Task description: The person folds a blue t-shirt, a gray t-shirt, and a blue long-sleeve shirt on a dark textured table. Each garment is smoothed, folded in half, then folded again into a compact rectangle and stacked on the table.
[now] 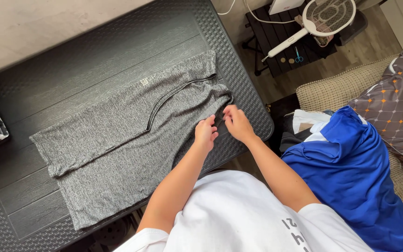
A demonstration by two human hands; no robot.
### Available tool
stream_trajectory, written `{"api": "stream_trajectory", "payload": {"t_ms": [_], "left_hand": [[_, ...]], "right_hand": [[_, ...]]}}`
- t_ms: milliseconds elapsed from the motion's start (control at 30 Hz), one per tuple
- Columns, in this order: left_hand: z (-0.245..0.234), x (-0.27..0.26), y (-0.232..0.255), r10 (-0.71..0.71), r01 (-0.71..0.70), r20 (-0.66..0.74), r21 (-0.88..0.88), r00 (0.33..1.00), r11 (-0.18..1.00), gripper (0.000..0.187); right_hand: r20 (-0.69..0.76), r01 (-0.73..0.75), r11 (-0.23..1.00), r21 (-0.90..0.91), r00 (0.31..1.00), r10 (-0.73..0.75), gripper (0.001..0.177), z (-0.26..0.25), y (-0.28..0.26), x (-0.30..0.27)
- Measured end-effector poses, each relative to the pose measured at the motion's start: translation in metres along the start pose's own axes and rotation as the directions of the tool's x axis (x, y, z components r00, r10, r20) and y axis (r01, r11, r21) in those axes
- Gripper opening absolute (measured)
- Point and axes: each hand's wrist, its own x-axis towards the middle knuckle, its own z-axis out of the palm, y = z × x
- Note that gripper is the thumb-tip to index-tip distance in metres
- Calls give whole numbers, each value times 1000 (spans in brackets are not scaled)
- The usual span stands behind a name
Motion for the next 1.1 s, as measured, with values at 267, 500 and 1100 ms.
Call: {"api": "stream_trajectory", "payload": {"t_ms": [267, 500, 1100], "left_hand": [[15, -63, 11, 89, -66, 236, -104, 968, 992, 42], [-4, -58, -21, 105, -157, 348, 124, 932, 980, 33], [-72, -146, 60, 247, -363, 293, 872, 924, 327, 35]], "right_hand": [[-159, 24, 996, -90, 987, -38, 28, 10, 75, 62], [405, -631, 460, 625, 766, 499, 26, -20, 98, 93], [-91, -307, 931, -195, 951, 295, 49, -28, 65, 30]]}}
